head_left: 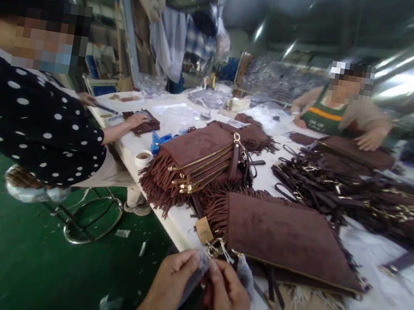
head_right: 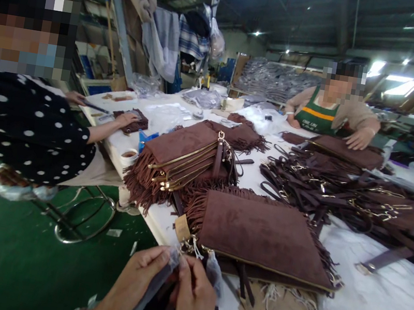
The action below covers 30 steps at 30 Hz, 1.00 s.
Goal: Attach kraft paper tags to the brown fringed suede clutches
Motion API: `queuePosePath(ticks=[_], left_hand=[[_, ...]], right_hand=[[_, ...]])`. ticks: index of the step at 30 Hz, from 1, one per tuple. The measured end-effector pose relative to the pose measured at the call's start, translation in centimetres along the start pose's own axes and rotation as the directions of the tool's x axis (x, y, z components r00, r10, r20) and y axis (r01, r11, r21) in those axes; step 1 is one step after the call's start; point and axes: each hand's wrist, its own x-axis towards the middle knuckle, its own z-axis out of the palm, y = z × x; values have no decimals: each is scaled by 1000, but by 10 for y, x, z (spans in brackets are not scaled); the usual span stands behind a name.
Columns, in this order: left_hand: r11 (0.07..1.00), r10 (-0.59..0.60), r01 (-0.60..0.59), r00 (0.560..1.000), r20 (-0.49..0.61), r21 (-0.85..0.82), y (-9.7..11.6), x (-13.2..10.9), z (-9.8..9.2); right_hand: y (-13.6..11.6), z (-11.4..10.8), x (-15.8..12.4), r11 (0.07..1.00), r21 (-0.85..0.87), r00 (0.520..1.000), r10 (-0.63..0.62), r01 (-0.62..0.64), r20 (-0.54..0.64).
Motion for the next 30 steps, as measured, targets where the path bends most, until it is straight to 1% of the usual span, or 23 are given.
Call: queuePosePath(ticks=[1, 3, 6, 8, 11, 13, 14, 15, 17, 18, 20, 23, 25, 27, 28, 30], left_hand=[[1000, -2, 2, 1000, 6, -9, 0, 2, 2], [1000, -10, 10, 1000, 14, -21, -2, 6, 4], [1000, -24, 24, 1000, 0, 3, -8, 11, 3], [998, -27, 28, 1000, -11, 50, -11, 13, 2], [993, -8, 7, 1000, 6, 120, -8, 15, 1], [991, 20, -26, 998, 51, 133, -5, 17, 2], [991, 29, -39, 996, 84, 125, -4, 18, 2], [992, 34, -47, 993, 114, 114, -2, 19, 3], [992, 35, -52, 988, 152, 112, 1, 22, 4], [990, 34, -54, 987, 157, 131, 2, 24, 4], [977, 44, -76, 986, 158, 200, 7, 26, 6], [959, 85, -129, 980, 178, 252, 14, 29, 8], [960, 101, -144, 978, 181, 242, 15, 30, 7], [966, 99, -131, 984, 151, 223, 12, 31, 6], [971, 90, -116, 988, 127, 211, 9, 32, 6], [984, 62, -72, 996, 64, 163, 3, 34, 6]], right_hand=[[1, -2, -2, 998, -54, 999, -41, 41, -3], [3, -4, -5, 990, -103, 994, -103, 99, -31], [7, -4, -7, 984, -136, 989, -126, 115, -74], [10, -2, -5, 966, -220, 984, -156, 134, -83], [12, -2, 1, 907, -378, 969, -232, 183, -88], [12, -4, 5, 856, -466, 957, -284, 222, -65], [12, -5, 7, 825, -502, 948, -318, 260, -32], [12, -7, 9, 787, -537, 933, -361, 305, 2], [12, -10, 10, 688, -613, 886, -461, 389, 45], [11, -11, 11, 629, -655, 856, -515, 419, 53], [10, -14, 12, 480, -756, 786, -614, 445, 72], [6, -17, 14, 239, -887, 713, -689, 395, 133], [0, -18, 15, 106, -937, 673, -723, 332, 157], [-7, -18, 15, 11, -963, 635, -754, 270, 170], [-11, -17, 15, -23, -972, 618, -768, 234, 167], [-19, -15, 15, -60, -985, 595, -790, 162, 146]])
